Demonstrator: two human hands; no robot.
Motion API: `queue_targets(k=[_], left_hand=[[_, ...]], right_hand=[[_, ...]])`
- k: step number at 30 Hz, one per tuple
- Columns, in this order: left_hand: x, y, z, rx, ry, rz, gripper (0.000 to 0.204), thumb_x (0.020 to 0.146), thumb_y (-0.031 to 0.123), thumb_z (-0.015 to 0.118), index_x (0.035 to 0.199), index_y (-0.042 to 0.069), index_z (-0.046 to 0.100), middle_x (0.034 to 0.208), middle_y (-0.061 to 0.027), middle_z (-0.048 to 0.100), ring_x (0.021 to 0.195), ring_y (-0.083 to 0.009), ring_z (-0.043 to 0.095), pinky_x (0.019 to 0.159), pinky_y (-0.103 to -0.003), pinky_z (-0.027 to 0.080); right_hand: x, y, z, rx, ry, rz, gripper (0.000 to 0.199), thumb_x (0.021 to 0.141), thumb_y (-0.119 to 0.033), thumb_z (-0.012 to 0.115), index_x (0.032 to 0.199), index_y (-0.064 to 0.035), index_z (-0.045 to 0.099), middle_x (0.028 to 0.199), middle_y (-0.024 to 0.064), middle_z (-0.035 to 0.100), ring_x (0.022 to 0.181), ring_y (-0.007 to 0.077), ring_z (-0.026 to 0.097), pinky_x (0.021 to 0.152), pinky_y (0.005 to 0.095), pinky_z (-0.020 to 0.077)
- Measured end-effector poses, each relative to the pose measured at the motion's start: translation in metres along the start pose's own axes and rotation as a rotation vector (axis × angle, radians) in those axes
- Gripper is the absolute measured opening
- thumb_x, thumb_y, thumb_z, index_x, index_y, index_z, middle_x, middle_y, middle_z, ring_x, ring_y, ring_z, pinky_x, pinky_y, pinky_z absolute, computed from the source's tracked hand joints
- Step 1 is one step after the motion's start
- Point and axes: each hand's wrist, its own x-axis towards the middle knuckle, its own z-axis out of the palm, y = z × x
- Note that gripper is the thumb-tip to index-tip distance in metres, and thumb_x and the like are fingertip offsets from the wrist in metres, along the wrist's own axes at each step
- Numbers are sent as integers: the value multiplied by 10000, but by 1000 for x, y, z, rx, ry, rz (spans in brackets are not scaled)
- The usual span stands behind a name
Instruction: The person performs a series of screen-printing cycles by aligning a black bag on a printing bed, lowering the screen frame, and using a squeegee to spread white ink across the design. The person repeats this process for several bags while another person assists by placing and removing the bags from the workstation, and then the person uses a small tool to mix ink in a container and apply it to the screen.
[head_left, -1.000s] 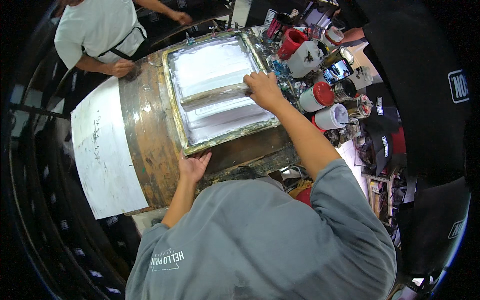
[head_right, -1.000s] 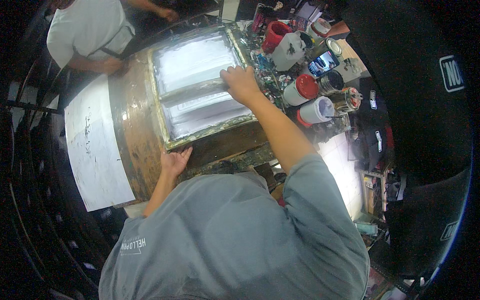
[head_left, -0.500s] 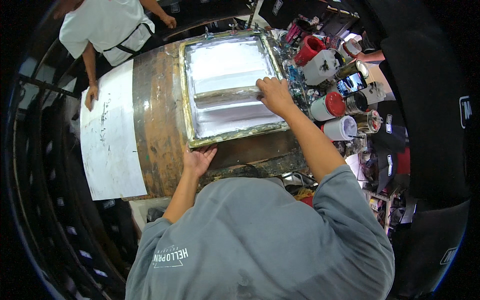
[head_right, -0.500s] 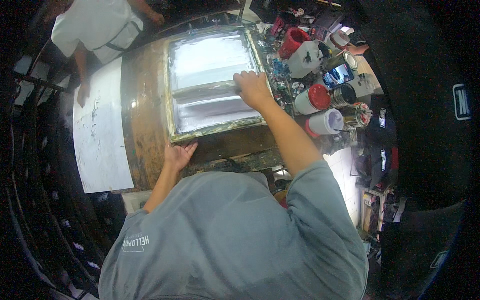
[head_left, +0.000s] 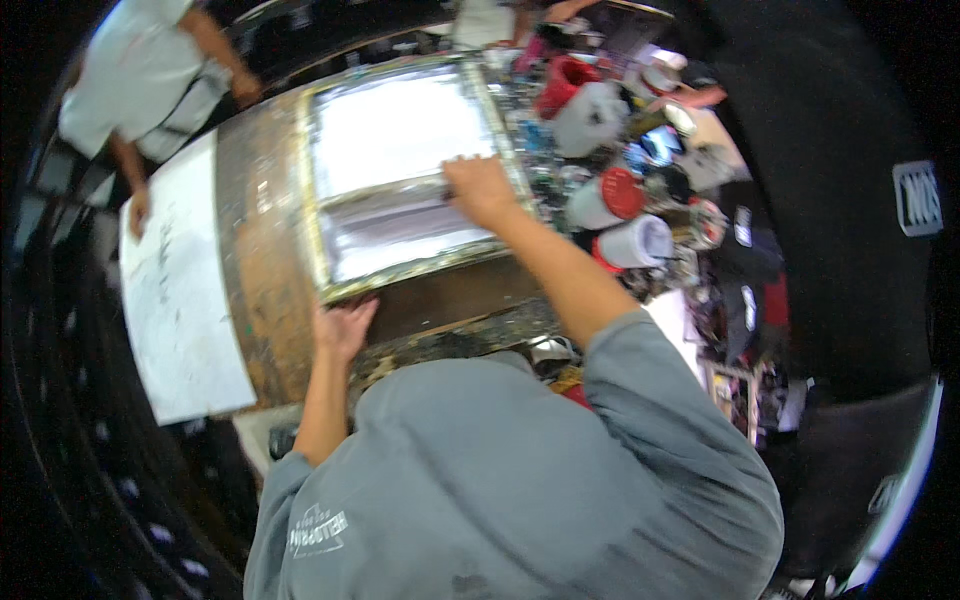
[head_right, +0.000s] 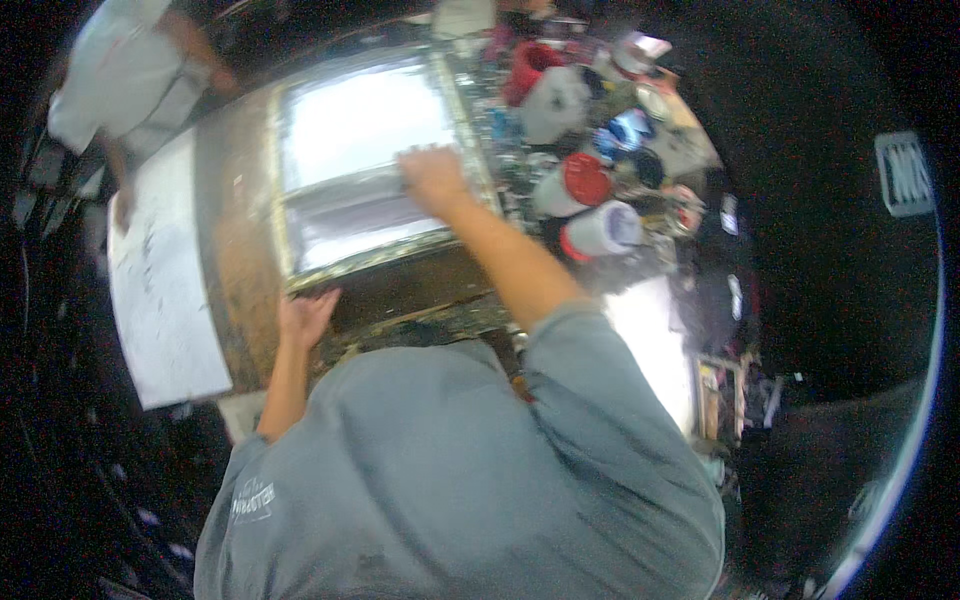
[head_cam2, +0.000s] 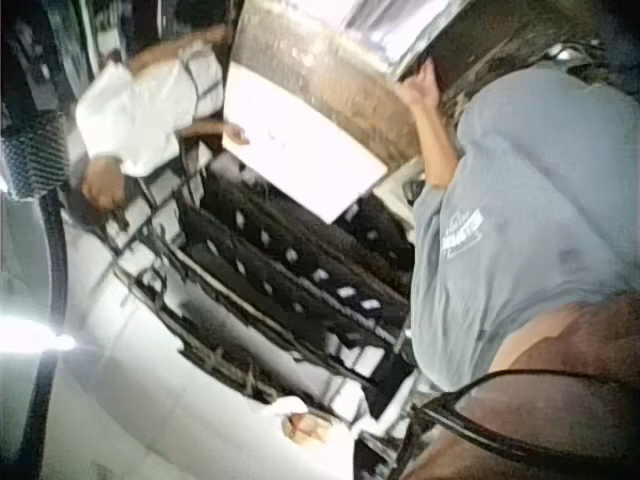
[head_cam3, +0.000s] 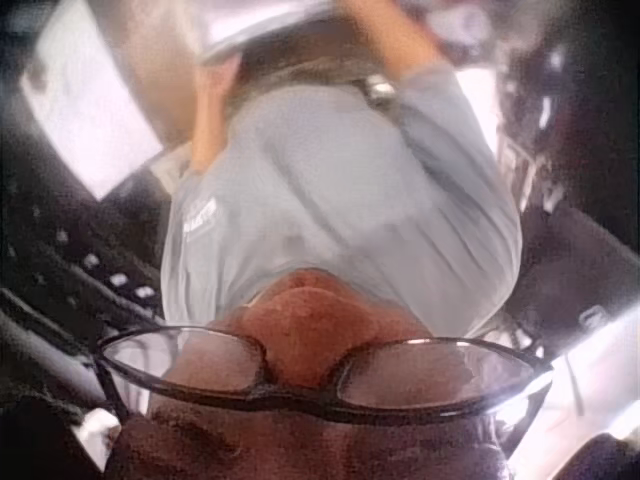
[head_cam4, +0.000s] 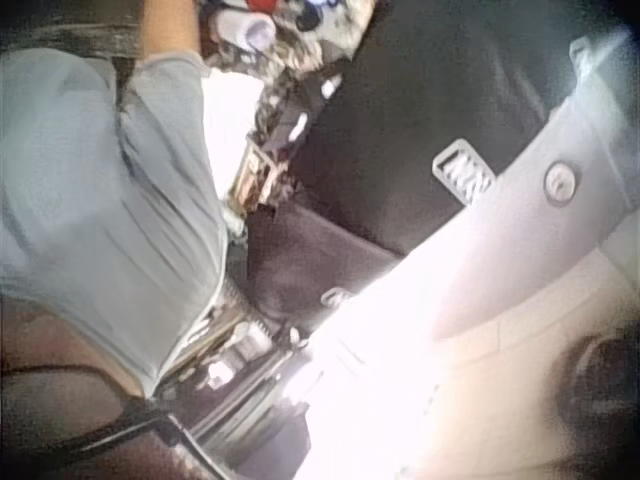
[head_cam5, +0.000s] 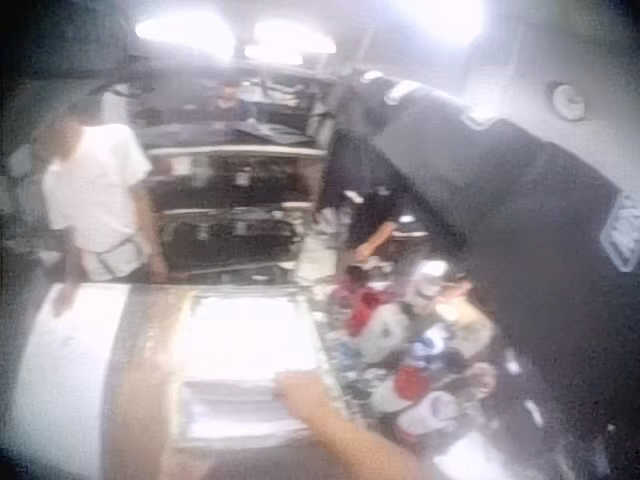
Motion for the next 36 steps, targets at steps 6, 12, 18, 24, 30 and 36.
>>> queue_targets(k=[6,12,18,24,30,36], left_hand=[[-3,3,0,118,-88,70,696,1039,578,463,1432,3,468,1358,-212,548,1218,-387,593,1070,-523,523],[-12,3,7,111,-76,47,788,1041,628,418,1514,-1,363,1429,-230,475,1337,-402,499,1159,-537,440],[-22,3,21,140,-71,73,777,1049,655,362,1481,11,406,1387,-221,514,1267,-397,555,1086,-531,497],[-24,3,21,84,-72,57,755,1064,625,345,1508,14,369,1382,-246,512,1271,-420,552,1092,-541,487],[-21,3,17,52,-76,37,867,1058,641,355,1606,-8,183,1591,-306,286,1448,-485,363,1170,-567,404],[-26,1,24,96,16,103,799,1071,641,303,1504,-28,371,1357,-279,551,1234,-409,600,1098,-547,485]], right_hand=[[-7,0,1,46,110,-41,456,805,-268,811,1186,-146,591,1110,59,659,1062,285,633,876,473,471],[-11,-3,-11,44,8,-54,496,796,-291,825,1202,-123,594,1151,82,668,1107,325,646,930,532,490],[-12,-2,-35,93,-150,-103,466,836,-319,820,1186,-101,603,1168,132,686,1139,345,653,944,527,512],[-2,11,-26,154,-230,-244,506,821,-364,828,1153,-71,584,1109,170,694,1093,389,663,926,495,535],[30,18,-18,100,-487,-235,810,875,-668,644,1356,-20,577,1272,245,672,1200,415,634,1010,491,507],[55,12,9,214,-543,-138,888,947,-776,439,1312,8,646,1225,268,695,1175,429,647,1018,484,493]])
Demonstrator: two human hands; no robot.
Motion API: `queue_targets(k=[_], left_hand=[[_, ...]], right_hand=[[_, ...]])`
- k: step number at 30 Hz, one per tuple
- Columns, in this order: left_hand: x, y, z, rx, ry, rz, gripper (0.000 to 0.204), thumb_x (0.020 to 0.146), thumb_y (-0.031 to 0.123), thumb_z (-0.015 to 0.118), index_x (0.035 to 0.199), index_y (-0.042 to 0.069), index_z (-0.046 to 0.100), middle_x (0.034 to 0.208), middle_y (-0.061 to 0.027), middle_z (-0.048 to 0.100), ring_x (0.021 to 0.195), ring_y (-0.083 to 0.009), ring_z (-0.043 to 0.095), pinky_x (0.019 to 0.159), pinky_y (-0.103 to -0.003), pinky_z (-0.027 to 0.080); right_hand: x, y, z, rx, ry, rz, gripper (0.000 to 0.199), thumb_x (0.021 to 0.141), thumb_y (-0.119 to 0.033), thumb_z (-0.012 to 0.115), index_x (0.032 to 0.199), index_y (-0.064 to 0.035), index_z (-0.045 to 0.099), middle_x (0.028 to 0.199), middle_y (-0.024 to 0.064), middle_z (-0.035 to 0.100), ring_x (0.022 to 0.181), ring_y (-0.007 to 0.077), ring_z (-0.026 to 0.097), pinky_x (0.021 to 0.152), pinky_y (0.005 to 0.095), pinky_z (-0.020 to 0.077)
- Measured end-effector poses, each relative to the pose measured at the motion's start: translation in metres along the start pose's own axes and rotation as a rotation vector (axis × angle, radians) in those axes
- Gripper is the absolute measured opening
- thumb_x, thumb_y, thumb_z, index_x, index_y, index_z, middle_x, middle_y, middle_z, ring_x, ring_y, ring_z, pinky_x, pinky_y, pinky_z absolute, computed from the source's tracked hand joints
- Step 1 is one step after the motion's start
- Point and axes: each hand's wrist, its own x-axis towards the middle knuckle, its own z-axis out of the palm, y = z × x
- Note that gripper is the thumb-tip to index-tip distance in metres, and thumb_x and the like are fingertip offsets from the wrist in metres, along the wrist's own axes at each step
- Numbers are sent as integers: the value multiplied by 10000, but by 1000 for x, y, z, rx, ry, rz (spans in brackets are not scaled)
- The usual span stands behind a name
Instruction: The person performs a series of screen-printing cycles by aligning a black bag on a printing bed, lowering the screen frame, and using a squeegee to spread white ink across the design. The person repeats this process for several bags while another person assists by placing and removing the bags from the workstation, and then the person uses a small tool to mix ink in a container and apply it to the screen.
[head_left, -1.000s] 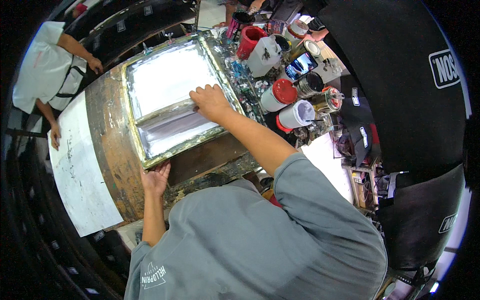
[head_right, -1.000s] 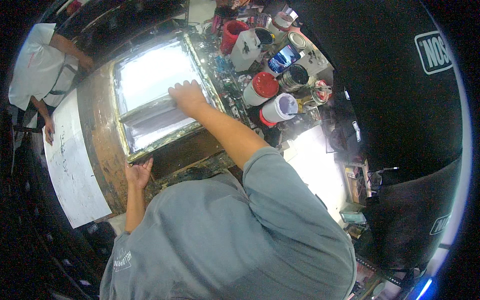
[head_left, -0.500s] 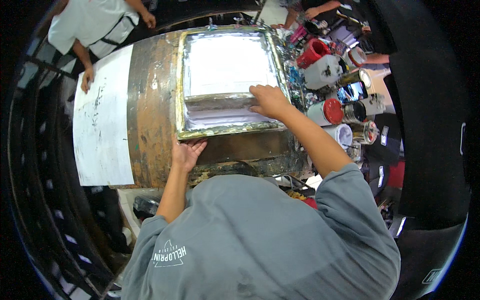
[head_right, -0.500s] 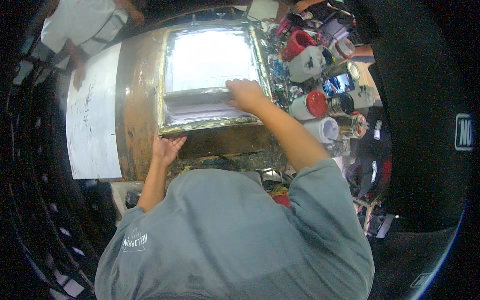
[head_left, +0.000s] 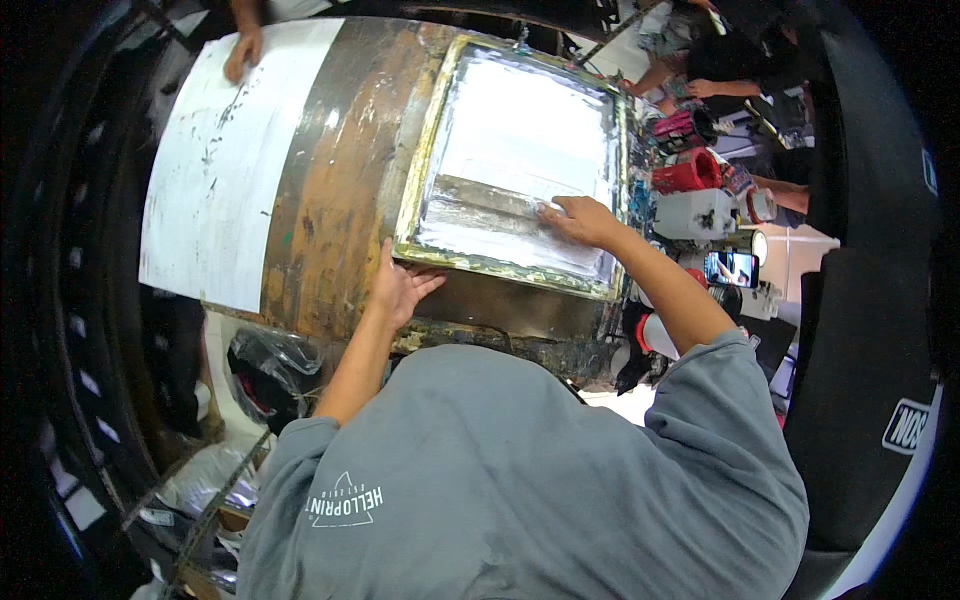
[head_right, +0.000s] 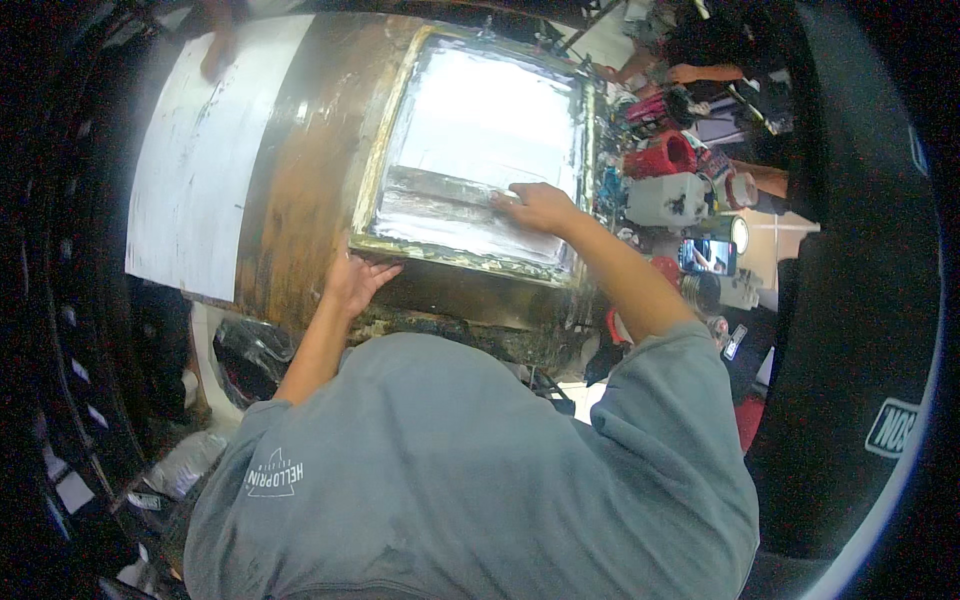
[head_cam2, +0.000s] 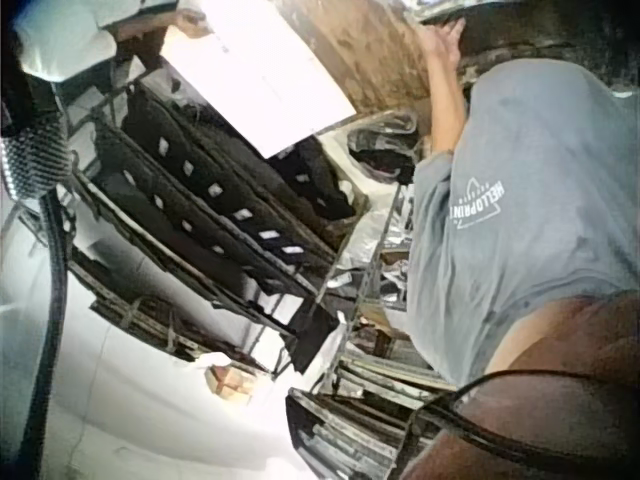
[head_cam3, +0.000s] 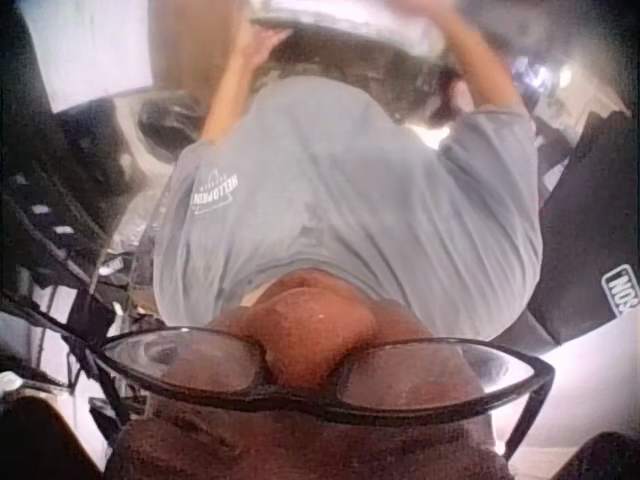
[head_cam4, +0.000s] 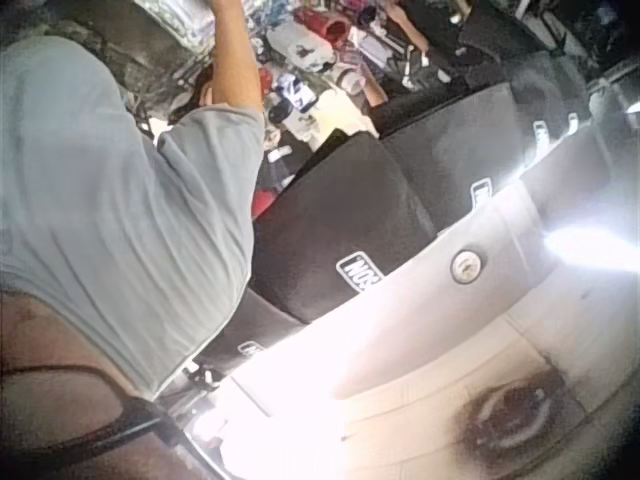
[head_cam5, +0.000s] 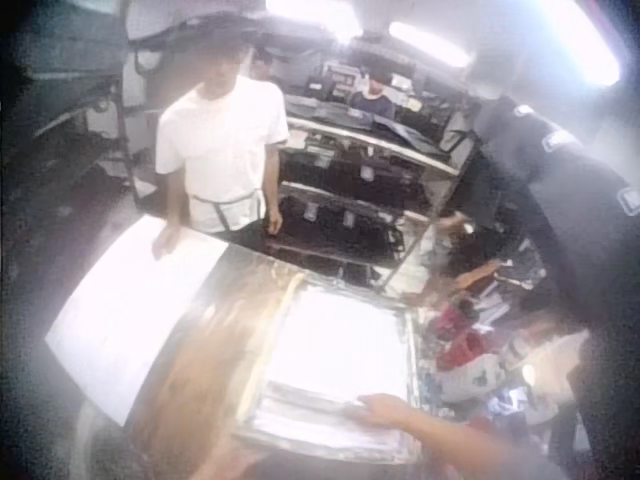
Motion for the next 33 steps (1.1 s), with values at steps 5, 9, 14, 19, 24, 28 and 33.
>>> queue_targets(k=[5,9,14,19,24,28,33], left_hand=[[4,3,-7,-10,-65,-31,786,1073,628,318,1542,-2,315,1429,-281,477,1268,-418,559,1097,-542,479],[-15,17,19,48,29,-19,774,1077,633,294,1503,-5,397,1343,-264,572,1195,-382,625,1062,-514,513],[-7,12,11,26,27,-49,788,1075,637,285,1520,-8,373,1362,-264,555,1225,-384,603,1071,-509,511],[9,-1,-10,1,-43,-82,831,1061,662,306,1553,-7,321,1424,-251,500,1308,-390,534,1126,-520,458],[23,-10,-25,-62,-61,-130,807,1057,650,351,1579,38,290,1459,-211,484,1290,-361,551,1077,-501,498],[35,-13,-34,-54,-46,-162,841,1032,657,414,1578,29,291,1488,-206,443,1289,-365,515,1075,-492,490],[40,-14,-43,-65,-62,-179,784,1068,601,378,1573,10,275,1510,-279,391,1324,-423,504,1113,-517,486]], right_hand=[[21,-1,-15,20,-182,-3,895,956,-791,399,1203,2,730,1179,273,711,1163,424,655,1024,482,496],[36,3,-20,-44,-265,-6,943,957,-800,386,1229,44,707,1209,306,692,1181,442,645,1042,484,487],[46,15,-14,47,-338,32,971,958,-807,373,1289,54,679,1289,311,660,1266,455,599,1095,484,457],[41,35,-12,286,-238,61,799,1012,-679,475,1211,55,722,1165,285,722,1089,333,683,986,403,511],[9,26,-72,340,-144,130,757,1034,-631,486,1193,74,713,1140,215,738,997,261,664,918,387,511],[-14,37,-75,478,69,216,784,1039,-644,452,1252,77,677,1161,210,723,1015,253,647,929,383,499],[-53,22,-35,920,222,377,899,1026,-694,401,1525,53,443,1471,233,552,1307,290,547,1148,355,366]])
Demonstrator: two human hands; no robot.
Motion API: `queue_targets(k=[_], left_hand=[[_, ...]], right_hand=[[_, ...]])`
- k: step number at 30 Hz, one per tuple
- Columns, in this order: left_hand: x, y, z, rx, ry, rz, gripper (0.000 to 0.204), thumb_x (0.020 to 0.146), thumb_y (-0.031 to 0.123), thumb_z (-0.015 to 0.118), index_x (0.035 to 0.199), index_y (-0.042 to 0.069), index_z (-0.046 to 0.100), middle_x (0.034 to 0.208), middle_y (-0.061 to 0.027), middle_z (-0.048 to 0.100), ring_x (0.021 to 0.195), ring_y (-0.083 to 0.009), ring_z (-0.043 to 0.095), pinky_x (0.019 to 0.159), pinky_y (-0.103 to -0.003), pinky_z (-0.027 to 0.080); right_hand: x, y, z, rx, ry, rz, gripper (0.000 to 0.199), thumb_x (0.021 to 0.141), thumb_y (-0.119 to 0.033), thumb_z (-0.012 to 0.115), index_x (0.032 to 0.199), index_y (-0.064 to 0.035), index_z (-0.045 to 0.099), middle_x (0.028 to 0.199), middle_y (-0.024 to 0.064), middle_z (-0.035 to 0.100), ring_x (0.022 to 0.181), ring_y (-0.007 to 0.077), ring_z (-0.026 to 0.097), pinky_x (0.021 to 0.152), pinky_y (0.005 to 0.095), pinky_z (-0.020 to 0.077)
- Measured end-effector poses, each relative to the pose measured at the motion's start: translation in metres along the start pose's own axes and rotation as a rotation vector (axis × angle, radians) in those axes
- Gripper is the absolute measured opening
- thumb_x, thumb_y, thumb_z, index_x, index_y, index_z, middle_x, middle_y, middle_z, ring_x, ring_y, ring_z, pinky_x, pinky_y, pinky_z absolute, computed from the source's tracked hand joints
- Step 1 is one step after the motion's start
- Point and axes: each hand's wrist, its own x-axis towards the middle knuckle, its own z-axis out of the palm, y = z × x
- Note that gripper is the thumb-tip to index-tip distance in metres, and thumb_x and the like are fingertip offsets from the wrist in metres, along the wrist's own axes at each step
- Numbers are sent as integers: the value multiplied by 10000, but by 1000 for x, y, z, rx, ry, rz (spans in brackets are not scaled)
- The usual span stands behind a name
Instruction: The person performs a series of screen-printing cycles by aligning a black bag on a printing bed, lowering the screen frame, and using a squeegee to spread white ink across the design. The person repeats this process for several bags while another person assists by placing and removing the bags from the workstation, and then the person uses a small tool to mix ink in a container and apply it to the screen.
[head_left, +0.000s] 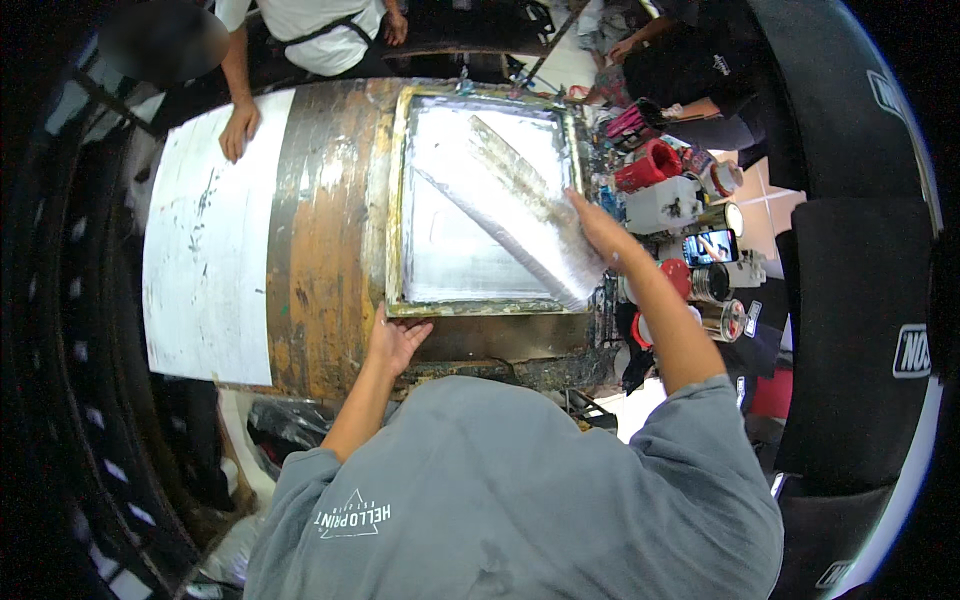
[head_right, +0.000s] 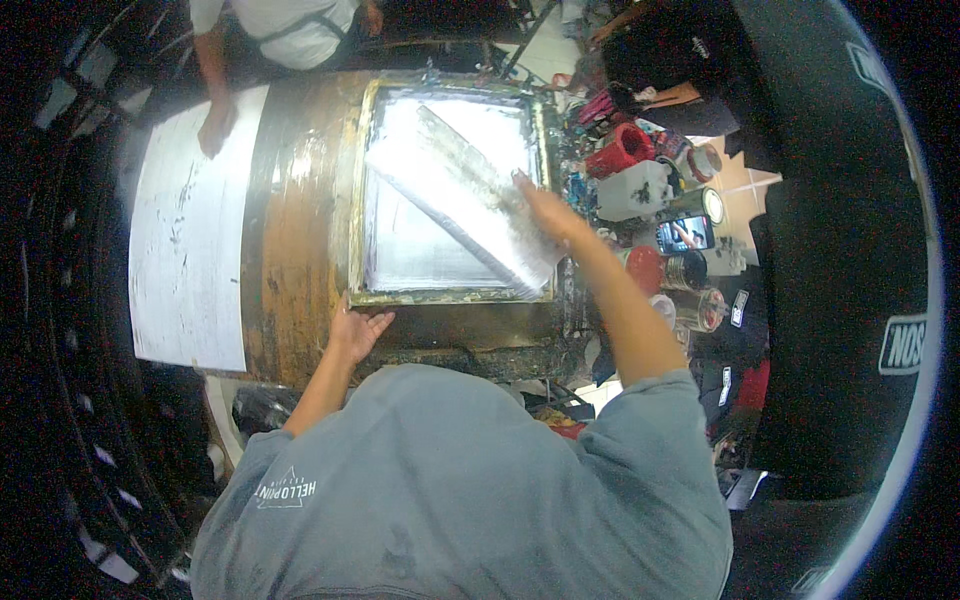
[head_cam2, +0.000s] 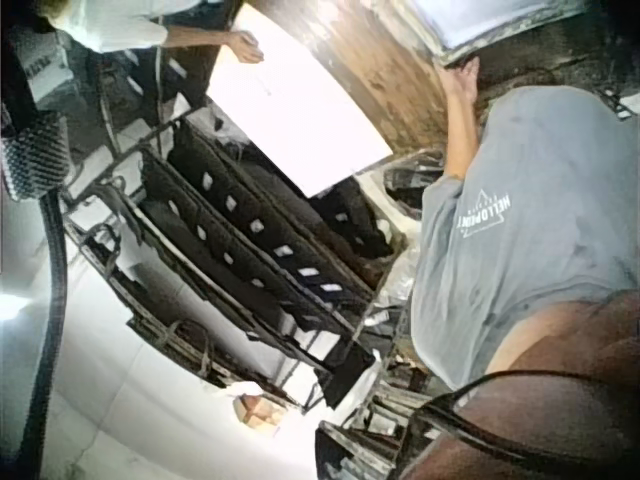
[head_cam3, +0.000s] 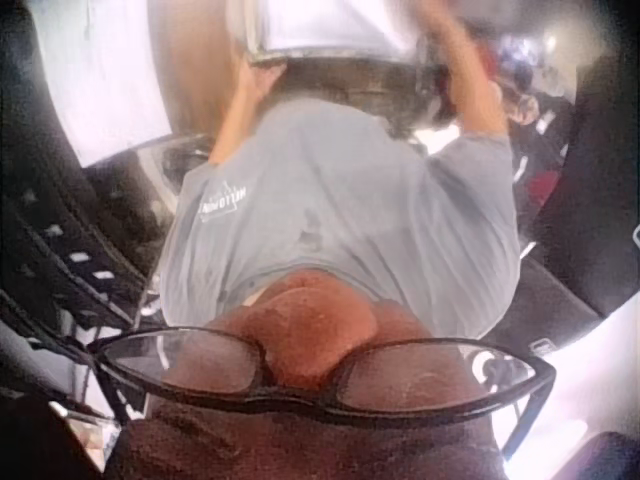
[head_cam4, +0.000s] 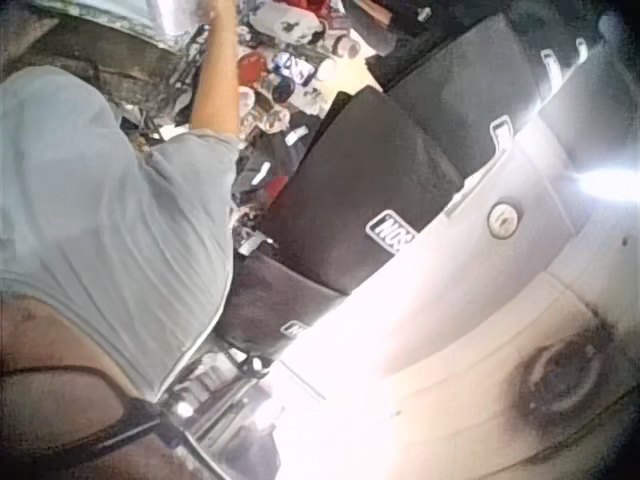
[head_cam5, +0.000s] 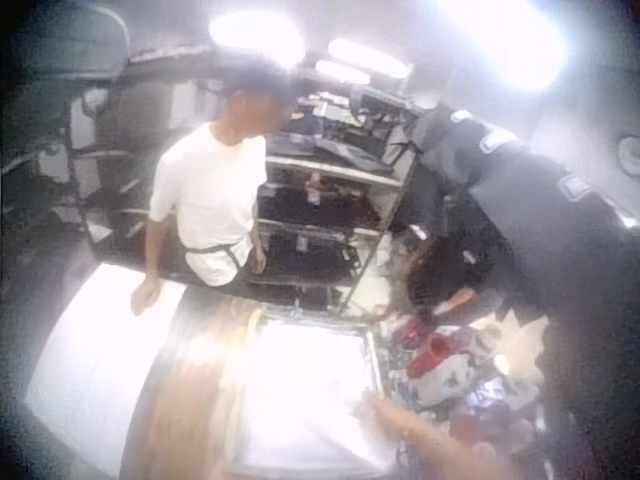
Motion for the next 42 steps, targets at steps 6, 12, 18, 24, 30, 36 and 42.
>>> queue_targets(k=[6,12,18,24,30,36,42], left_hand=[[1,3,0,0,42,-19,769,1090,607,280,1531,-24,292,1486,-304,361,1361,-470,451,1149,-532,459],[13,12,-24,5,-86,-76,978,1009,762,244,1598,-14,166,1595,-333,238,1457,-482,346,1187,-539,404],[6,23,-13,-6,-102,-135,1098,952,827,306,1597,-43,129,1608,-364,201,1481,-487,308,1212,-542,362],[4,36,-14,-1,-92,-152,1133,958,812,327,1547,-136,134,1566,-379,263,1434,-497,376,1200,-544,384],[-31,31,8,250,-148,-68,843,1071,627,320,1527,-81,286,1448,-295,453,1301,-416,537,1140,-492,459],[-33,8,116,229,-427,78,582,1118,469,353,1507,43,429,1435,-186,565,1310,-333,560,1157,-458,422],[-1,24,147,398,-511,299,571,1091,483,410,1451,49,501,1406,-160,605,1269,-351,590,1143,-474,419]], right_hand=[[-24,75,74,258,163,161,957,1007,-744,353,1500,70,452,1532,258,473,1408,326,468,1178,369,325],[-52,86,143,422,248,157,1029,990,-772,310,1397,146,534,1440,343,546,1373,401,517,1149,413,359],[-60,68,165,434,207,188,1081,973,-800,271,1375,168,535,1442,368,526,1388,441,498,1156,442,350],[-86,34,158,444,175,180,1065,969,-812,244,1385,113,568,1460,356,517,1405,446,479,1167,452,341],[-75,36,143,489,50,96,1042,977,-804,302,1528,72,428,1535,312,460,1401,371,482,1183,419,326],[-138,-19,96,590,-264,69,1033,951,-835,288,1574,-18,397,1551,246,468,1399,319,496,1145,441,379],[-112,-17,91,385,-141,66,1080,938,-863,250,1561,2,418,1567,238,453,1376,340,525,1148,453,383]])
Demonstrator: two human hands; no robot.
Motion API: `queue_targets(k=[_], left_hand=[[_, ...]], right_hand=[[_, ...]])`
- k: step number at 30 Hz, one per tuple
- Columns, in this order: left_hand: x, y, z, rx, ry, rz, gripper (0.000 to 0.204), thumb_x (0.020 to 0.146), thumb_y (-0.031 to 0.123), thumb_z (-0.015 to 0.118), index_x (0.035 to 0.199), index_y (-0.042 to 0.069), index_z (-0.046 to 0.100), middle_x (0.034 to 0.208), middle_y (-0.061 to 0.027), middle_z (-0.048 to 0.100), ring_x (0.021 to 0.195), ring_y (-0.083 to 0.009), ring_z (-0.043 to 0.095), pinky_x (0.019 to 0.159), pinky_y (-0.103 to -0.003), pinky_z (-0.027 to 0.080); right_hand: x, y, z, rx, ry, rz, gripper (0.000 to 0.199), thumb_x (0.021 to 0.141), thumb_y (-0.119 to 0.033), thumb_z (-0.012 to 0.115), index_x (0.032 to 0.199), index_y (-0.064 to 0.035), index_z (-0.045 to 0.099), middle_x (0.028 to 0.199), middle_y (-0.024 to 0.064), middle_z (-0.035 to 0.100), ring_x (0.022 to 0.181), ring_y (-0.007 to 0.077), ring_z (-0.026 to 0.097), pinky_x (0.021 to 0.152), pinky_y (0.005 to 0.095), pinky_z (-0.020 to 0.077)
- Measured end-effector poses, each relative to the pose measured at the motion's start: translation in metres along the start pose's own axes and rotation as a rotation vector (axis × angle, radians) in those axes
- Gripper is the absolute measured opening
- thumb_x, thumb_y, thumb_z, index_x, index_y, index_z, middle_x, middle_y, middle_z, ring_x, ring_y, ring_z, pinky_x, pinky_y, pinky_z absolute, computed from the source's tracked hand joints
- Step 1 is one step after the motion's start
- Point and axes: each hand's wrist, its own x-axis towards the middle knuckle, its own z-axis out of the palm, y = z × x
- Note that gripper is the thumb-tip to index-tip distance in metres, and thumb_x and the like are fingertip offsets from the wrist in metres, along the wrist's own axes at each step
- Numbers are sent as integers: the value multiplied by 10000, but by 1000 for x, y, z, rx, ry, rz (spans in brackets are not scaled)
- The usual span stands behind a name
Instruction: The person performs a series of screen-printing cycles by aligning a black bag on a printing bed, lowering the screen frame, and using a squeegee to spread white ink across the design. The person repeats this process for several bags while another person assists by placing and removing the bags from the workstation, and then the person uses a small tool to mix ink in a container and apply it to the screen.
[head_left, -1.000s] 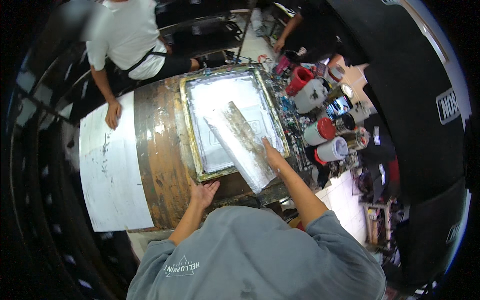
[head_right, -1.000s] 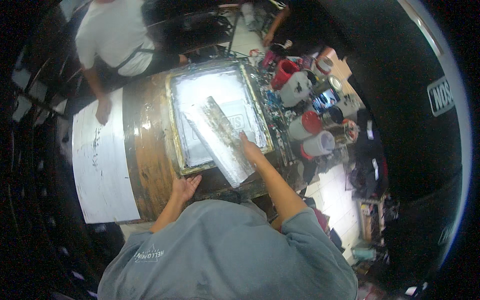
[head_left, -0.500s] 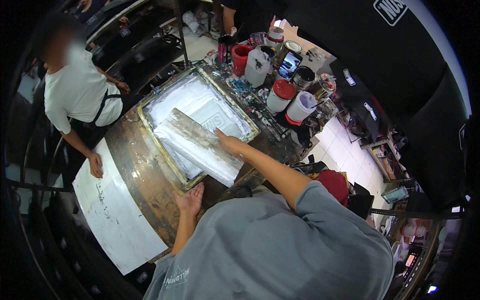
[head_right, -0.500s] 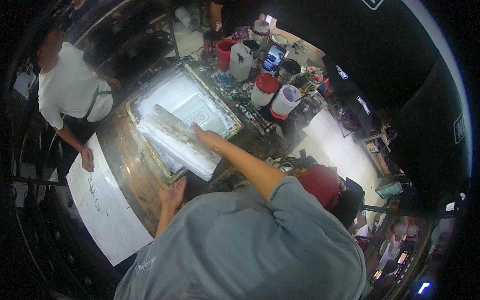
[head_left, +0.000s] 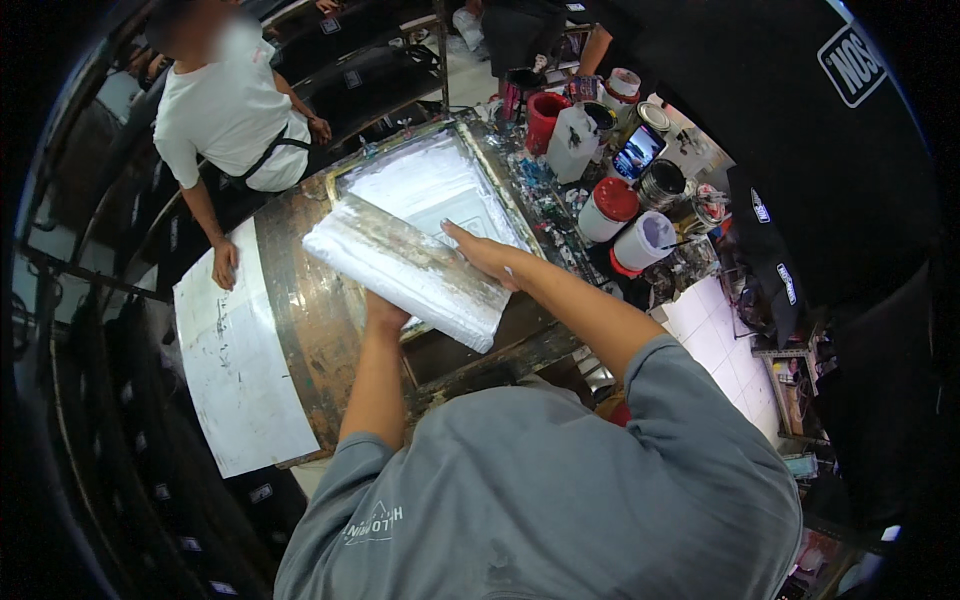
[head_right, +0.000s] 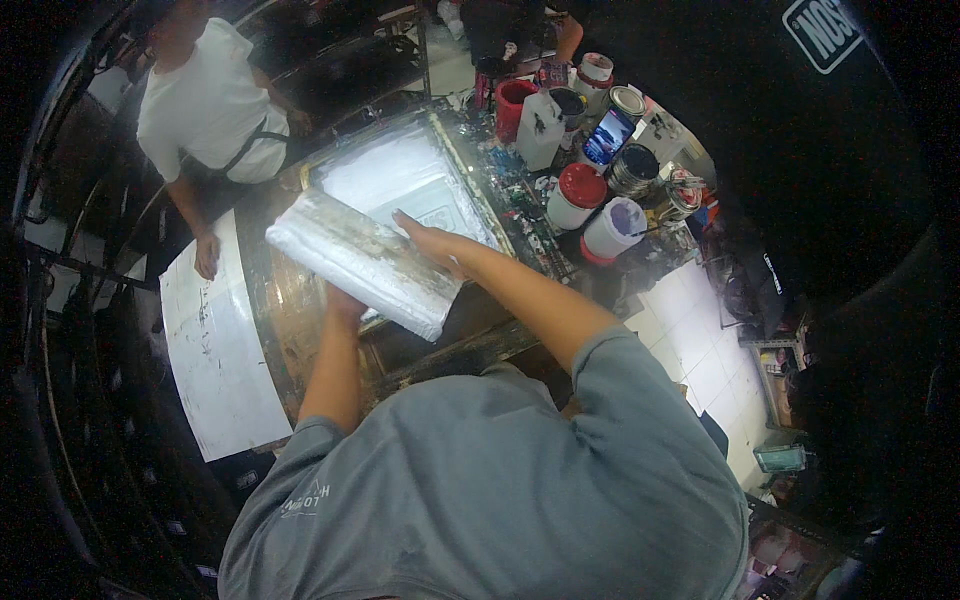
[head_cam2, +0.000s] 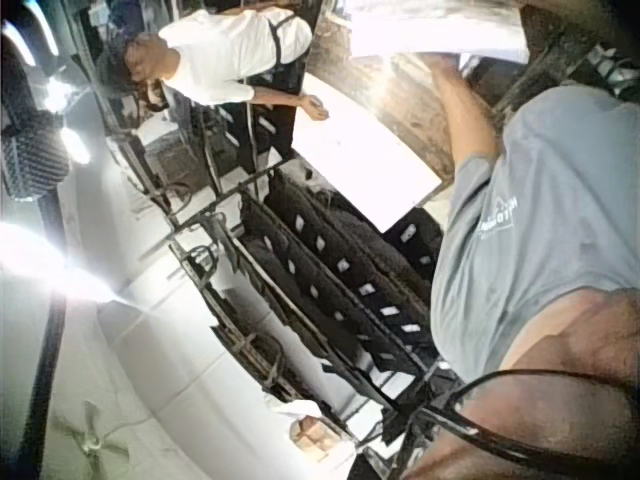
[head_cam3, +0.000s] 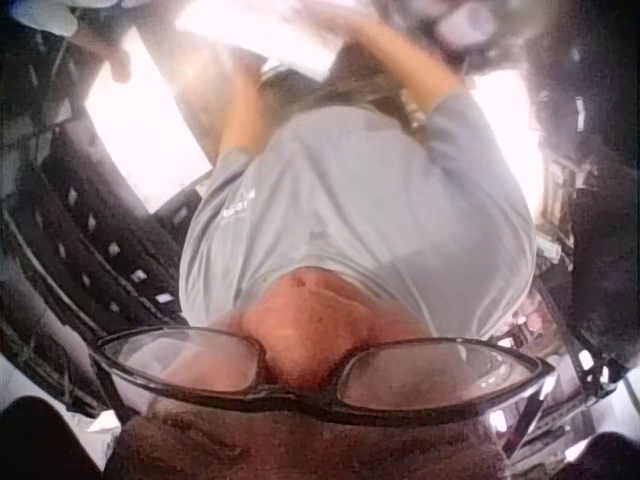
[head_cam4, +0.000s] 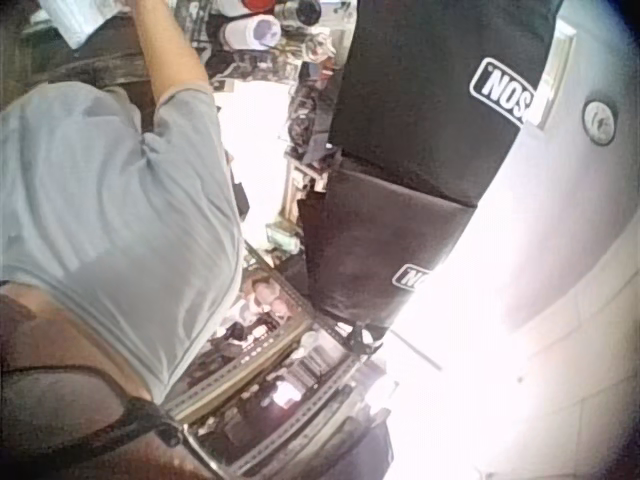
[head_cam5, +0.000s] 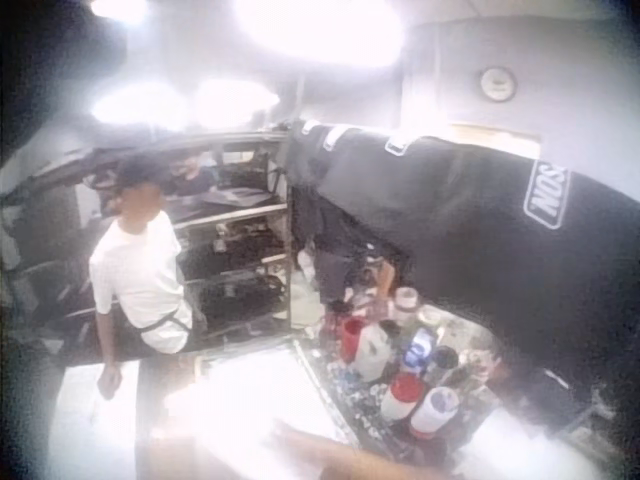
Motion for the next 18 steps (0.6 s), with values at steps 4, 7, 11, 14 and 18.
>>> queue_targets(k=[4,7,11,14,18], left_hand=[[-22,91,-97,-8,208,-36,601,1086,531,394,1343,32,609,1321,-152,658,1234,-336,608,1078,-477,457],[-57,188,-146,520,177,194,711,1089,620,309,1345,27,608,1194,-126,647,1110,-214,613,1019,-388,473],[-45,214,19,1434,-100,282,607,1135,468,287,1348,4,615,1293,-145,655,1191,-269,595,1051,-400,441],[-14,160,47,1680,-342,-243,633,1128,471,293,1323,-53,589,1266,-230,652,1132,-370,613,1055,-423,436],[-31,91,49,1567,-87,-88,655,1127,475,318,1317,-98,574,1239,-259,656,1126,-329,612,1051,-408,433]], right_hand=[[-3,-39,-41,-340,-42,-143,1118,943,-870,155,1515,39,466,1546,300,458,1410,419,483,1188,465,336],[14,-64,-67,-730,-11,-312,1108,955,-852,149,1369,64,615,1445,330,546,1375,453,506,1179,474,352],[50,-81,-64,-1056,-103,-520,1034,992,-794,170,1202,57,718,1327,315,631,1295,470,553,1133,493,393],[67,-99,-24,-1281,-201,-648,934,1029,-719,214,1139,46,738,1216,301,685,1197,466,614,1065,498,449],[103,-108,17,-1419,-367,-637,799,1025,-695,284,1241,-71,733,1215,217,716,1204,418,628,1083,555,404]])
